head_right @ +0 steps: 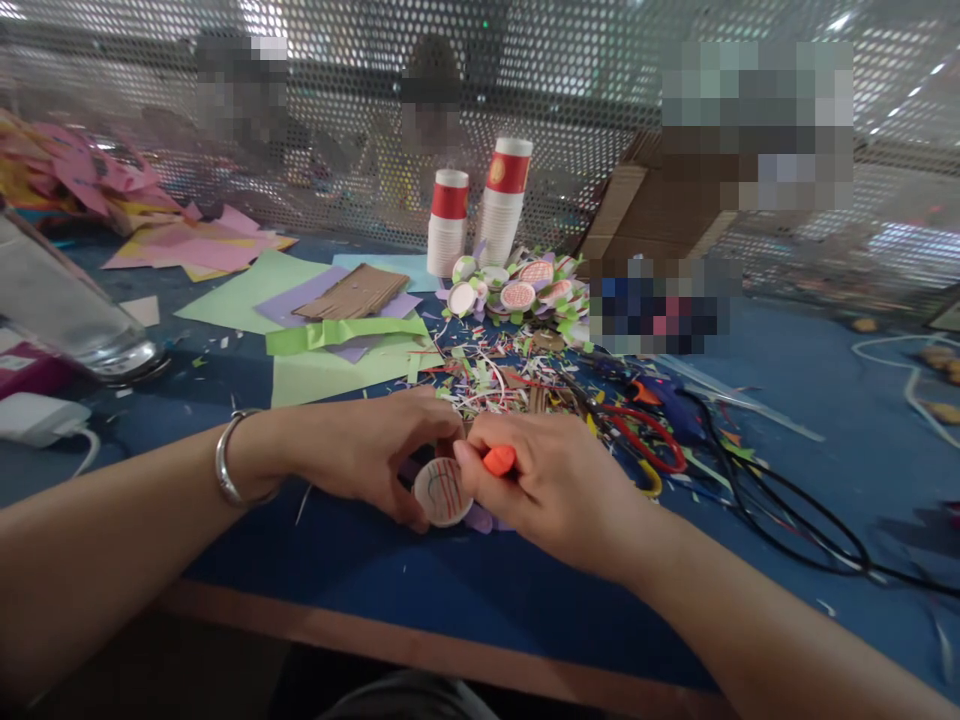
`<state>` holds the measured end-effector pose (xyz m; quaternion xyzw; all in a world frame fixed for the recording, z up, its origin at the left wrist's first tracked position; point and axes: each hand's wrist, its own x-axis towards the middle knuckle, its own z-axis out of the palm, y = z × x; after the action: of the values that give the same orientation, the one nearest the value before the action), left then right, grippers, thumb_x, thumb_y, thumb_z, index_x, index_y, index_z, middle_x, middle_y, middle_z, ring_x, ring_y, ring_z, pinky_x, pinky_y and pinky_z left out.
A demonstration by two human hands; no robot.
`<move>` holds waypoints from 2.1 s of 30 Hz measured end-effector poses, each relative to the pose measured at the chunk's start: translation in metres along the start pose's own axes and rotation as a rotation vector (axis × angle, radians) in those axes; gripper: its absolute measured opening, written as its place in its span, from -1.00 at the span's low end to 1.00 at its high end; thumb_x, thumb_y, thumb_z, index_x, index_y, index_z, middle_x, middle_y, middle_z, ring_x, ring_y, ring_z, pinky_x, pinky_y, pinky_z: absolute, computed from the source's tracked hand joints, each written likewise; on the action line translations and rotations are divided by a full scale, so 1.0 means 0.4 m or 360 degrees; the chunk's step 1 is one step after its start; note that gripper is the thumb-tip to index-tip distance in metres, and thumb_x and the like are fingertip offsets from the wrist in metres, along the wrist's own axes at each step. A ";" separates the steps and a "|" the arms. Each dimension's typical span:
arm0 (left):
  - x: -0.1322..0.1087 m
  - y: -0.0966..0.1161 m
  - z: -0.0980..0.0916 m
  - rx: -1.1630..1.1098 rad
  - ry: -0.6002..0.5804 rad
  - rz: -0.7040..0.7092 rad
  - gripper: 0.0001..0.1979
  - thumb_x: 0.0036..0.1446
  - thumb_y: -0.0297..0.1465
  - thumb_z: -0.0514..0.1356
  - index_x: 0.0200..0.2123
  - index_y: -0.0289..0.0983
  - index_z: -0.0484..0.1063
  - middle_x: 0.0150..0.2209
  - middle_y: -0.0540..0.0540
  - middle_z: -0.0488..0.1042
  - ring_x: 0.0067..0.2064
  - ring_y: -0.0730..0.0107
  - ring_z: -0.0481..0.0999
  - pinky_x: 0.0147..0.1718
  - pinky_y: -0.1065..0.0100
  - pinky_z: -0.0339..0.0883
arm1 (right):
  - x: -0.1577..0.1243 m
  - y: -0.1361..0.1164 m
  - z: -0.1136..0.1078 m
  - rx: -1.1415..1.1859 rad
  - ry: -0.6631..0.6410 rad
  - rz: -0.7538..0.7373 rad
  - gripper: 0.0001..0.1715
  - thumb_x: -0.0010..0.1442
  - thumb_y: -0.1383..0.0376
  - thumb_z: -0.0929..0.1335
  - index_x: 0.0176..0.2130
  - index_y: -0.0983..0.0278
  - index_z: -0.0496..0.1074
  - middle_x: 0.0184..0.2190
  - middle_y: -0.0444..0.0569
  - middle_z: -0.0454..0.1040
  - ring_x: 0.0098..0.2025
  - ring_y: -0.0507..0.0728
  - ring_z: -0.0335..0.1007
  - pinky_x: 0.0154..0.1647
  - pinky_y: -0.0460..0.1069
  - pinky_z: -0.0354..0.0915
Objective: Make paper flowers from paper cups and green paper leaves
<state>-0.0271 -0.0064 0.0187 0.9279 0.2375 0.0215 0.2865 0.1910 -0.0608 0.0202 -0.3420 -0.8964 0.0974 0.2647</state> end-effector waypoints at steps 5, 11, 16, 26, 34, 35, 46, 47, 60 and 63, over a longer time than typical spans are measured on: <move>-0.001 -0.003 0.004 -0.0055 0.0003 -0.0025 -0.50 -0.13 -0.25 0.54 -0.19 -0.28 0.41 -0.14 -0.09 0.52 -0.15 0.24 0.44 -0.19 0.30 0.26 | 0.024 -0.006 -0.009 0.0074 -0.0065 0.0157 -0.56 0.42 0.25 0.28 -0.52 0.24 0.31 -0.65 -0.23 0.27 -0.60 -0.04 0.15 -0.55 -0.09 0.08; -0.001 -0.007 0.007 -0.0125 -0.0005 -0.0031 -0.54 -0.12 -0.29 0.52 -0.21 -0.28 0.42 -0.23 -0.05 0.52 -0.20 0.28 0.45 -0.26 0.32 0.25 | 0.026 -0.015 -0.001 0.0230 -0.0036 0.0242 -0.58 0.41 0.27 0.31 -0.51 0.23 0.34 -0.65 -0.24 0.28 -0.61 -0.05 0.13 -0.56 -0.09 0.08; -0.004 -0.010 0.007 -0.0112 0.0010 0.0001 -0.53 -0.11 -0.26 0.52 -0.19 -0.28 0.43 -0.22 -0.05 0.51 -0.21 0.28 0.45 -0.27 0.33 0.25 | 0.017 -0.018 0.007 0.0099 0.0181 0.0170 -0.62 0.40 0.34 0.31 -0.48 0.24 0.39 -0.61 -0.21 0.34 -0.59 -0.05 0.17 -0.54 -0.08 0.11; -0.005 -0.009 0.005 -0.0038 0.0006 0.0040 -0.49 -0.10 -0.25 0.52 -0.10 -0.30 0.48 -0.15 -0.09 0.53 -0.08 0.18 0.47 -0.10 0.25 0.28 | -0.001 -0.027 0.026 0.0260 0.0226 0.0157 -0.72 0.39 0.36 0.35 -0.39 0.26 0.49 -0.49 -0.17 0.52 -0.48 -0.05 0.39 -0.42 -0.13 0.27; 0.002 -0.016 0.009 -0.0020 0.0032 0.0114 -0.51 -0.10 -0.24 0.53 -0.13 -0.27 0.48 -0.17 -0.07 0.53 -0.12 0.21 0.47 -0.09 0.25 0.28 | -0.007 -0.019 0.045 0.0345 0.0213 0.0090 -0.78 0.40 0.32 0.37 -0.33 0.26 0.52 -0.46 -0.19 0.55 -0.45 -0.08 0.42 -0.38 -0.16 0.27; 0.002 -0.015 0.008 -0.0016 0.0028 0.0112 -0.50 -0.10 -0.24 0.53 -0.13 -0.27 0.48 -0.16 -0.07 0.53 -0.11 0.21 0.47 -0.08 0.24 0.27 | -0.007 -0.019 0.045 0.0343 0.0214 0.0089 -0.78 0.40 0.32 0.37 -0.33 0.26 0.52 -0.46 -0.19 0.54 -0.45 -0.08 0.42 -0.38 -0.16 0.27; -0.009 0.003 -0.004 -0.0032 0.0003 0.0056 -0.58 -0.05 -0.27 0.52 -0.24 -0.25 0.40 -0.27 0.00 0.46 -0.19 0.31 0.37 -0.22 0.33 0.18 | -0.015 -0.028 0.031 0.0502 0.0033 0.0163 -0.68 0.39 0.33 0.34 -0.43 0.25 0.44 -0.57 -0.21 0.45 -0.58 -0.08 0.27 -0.54 -0.13 0.17; -0.008 0.004 -0.005 -0.0034 -0.0001 0.0049 -0.58 -0.05 -0.28 0.52 -0.24 -0.25 0.40 -0.26 0.00 0.46 -0.19 0.31 0.36 -0.23 0.34 0.18 | -0.016 -0.027 0.030 0.0529 0.0019 0.0185 -0.66 0.40 0.31 0.33 -0.44 0.24 0.44 -0.57 -0.21 0.44 -0.59 -0.07 0.26 -0.54 -0.13 0.17; -0.001 0.002 -0.005 0.0018 -0.0055 0.0064 -0.52 -0.08 -0.27 0.54 -0.15 -0.30 0.47 -0.16 -0.05 0.49 -0.11 0.25 0.41 -0.05 0.29 0.21 | -0.008 -0.028 0.043 0.0505 0.0191 0.0181 -0.78 0.37 0.33 0.37 -0.34 0.25 0.53 -0.46 -0.17 0.56 -0.48 -0.05 0.43 -0.42 -0.14 0.28; -0.001 0.004 -0.004 0.0030 -0.0054 0.0041 -0.54 -0.08 -0.25 0.54 -0.19 -0.30 0.46 -0.20 -0.04 0.47 -0.13 0.26 0.40 -0.09 0.30 0.20 | -0.010 -0.026 0.047 0.0471 0.0200 0.0131 -0.80 0.37 0.37 0.37 -0.32 0.25 0.53 -0.46 -0.17 0.56 -0.48 -0.04 0.43 -0.42 -0.12 0.28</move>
<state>-0.0272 -0.0069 0.0211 0.9338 0.2209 0.0071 0.2813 0.1774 -0.0712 0.0066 -0.3411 -0.8392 0.2175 0.3635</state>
